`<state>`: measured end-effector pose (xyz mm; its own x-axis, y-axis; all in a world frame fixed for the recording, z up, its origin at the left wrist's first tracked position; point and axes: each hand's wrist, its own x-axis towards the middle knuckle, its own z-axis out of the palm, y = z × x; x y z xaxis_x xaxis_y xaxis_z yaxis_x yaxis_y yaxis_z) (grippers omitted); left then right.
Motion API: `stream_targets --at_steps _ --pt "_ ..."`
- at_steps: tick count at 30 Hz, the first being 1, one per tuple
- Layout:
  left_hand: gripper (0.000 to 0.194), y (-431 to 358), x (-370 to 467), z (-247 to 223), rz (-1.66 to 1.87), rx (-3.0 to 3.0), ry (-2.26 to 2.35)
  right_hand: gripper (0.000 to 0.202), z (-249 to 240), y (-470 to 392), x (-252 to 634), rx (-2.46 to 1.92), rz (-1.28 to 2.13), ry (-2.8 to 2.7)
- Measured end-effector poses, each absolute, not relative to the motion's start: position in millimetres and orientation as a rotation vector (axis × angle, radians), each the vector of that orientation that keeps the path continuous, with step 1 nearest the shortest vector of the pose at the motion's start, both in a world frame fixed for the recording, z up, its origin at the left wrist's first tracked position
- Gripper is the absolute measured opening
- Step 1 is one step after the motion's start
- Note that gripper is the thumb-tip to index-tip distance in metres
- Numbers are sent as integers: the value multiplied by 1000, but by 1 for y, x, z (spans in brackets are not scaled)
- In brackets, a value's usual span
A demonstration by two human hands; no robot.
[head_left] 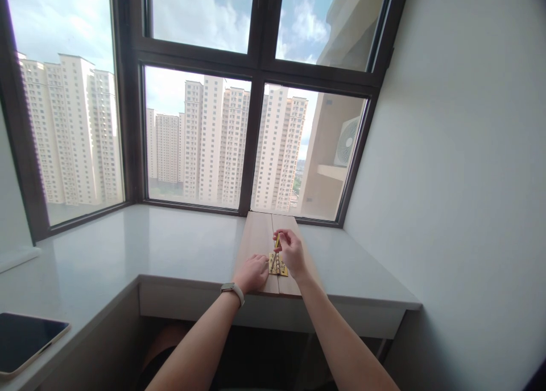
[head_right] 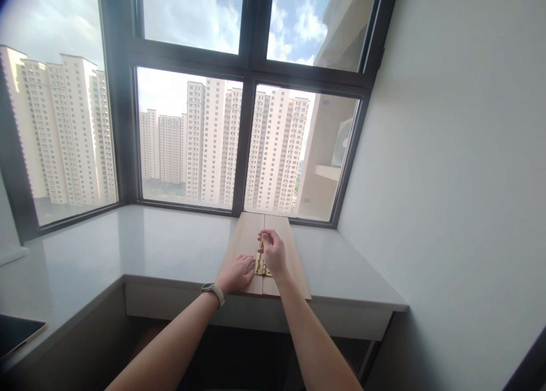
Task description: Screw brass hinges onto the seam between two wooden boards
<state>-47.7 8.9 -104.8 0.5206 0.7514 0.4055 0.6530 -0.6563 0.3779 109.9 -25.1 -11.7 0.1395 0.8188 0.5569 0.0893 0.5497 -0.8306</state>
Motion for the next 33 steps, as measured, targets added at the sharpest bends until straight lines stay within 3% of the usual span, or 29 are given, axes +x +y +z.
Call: stream_targets --at_steps 33 --pt "36 10 -47 -107 824 2585 1212 44 -11 -29 109 -880 644 -1285"
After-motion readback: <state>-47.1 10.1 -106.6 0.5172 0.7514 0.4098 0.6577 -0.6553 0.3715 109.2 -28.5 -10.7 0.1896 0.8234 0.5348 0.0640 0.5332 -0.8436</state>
